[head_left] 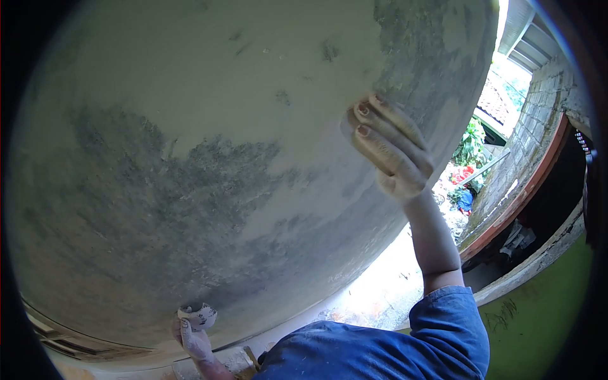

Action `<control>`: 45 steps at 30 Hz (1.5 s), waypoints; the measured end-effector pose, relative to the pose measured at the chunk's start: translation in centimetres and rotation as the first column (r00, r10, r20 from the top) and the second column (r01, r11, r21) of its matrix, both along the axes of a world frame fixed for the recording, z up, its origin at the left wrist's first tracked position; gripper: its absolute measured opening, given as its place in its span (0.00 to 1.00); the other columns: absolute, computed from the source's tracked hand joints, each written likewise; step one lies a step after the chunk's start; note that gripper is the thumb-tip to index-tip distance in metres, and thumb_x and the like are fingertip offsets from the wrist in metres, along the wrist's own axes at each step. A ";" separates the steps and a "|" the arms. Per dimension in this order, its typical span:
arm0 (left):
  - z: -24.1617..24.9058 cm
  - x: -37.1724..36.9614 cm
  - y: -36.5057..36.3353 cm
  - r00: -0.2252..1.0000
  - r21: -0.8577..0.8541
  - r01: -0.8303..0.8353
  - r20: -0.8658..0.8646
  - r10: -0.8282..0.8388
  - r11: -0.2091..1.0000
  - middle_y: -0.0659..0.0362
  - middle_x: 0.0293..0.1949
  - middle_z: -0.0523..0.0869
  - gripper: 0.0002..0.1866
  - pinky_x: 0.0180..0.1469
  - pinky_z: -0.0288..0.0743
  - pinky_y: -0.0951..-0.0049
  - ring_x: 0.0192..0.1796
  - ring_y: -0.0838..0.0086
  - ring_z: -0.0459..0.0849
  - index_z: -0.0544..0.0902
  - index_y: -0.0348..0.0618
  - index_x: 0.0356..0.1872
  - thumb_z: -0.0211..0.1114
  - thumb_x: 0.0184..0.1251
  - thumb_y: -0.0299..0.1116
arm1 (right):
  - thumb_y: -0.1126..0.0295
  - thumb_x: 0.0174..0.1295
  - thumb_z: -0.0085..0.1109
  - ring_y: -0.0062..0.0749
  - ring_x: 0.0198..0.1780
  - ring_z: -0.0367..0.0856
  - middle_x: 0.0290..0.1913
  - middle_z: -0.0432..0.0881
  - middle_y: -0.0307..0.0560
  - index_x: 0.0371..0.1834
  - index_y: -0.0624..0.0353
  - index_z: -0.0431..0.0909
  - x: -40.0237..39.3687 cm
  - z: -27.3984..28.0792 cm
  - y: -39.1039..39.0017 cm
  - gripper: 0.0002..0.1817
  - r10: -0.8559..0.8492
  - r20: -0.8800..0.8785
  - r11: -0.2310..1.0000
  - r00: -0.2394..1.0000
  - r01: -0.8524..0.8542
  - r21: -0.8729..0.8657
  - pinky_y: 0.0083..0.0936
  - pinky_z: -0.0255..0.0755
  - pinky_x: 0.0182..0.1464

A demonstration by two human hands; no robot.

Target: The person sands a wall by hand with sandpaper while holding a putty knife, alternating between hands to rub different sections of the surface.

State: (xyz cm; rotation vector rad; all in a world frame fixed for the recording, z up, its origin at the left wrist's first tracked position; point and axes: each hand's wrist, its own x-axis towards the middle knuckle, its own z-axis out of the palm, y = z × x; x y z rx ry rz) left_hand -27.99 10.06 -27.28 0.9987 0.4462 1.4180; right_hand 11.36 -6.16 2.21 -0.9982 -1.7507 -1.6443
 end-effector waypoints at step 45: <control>-3.1 -1.7 2.0 0.994 -0.057 -0.088 -0.068 0.084 0.995 0.56 0.53 0.77 0.18 0.57 0.69 0.62 0.54 0.66 0.76 0.72 0.44 0.55 0.54 0.68 0.39 | 0.65 0.60 0.59 0.38 0.52 0.81 0.48 0.83 0.45 0.44 0.53 0.80 -1.6 -1.9 1.5 0.11 0.226 0.034 0.968 0.974 -0.221 -0.119 0.36 0.77 0.56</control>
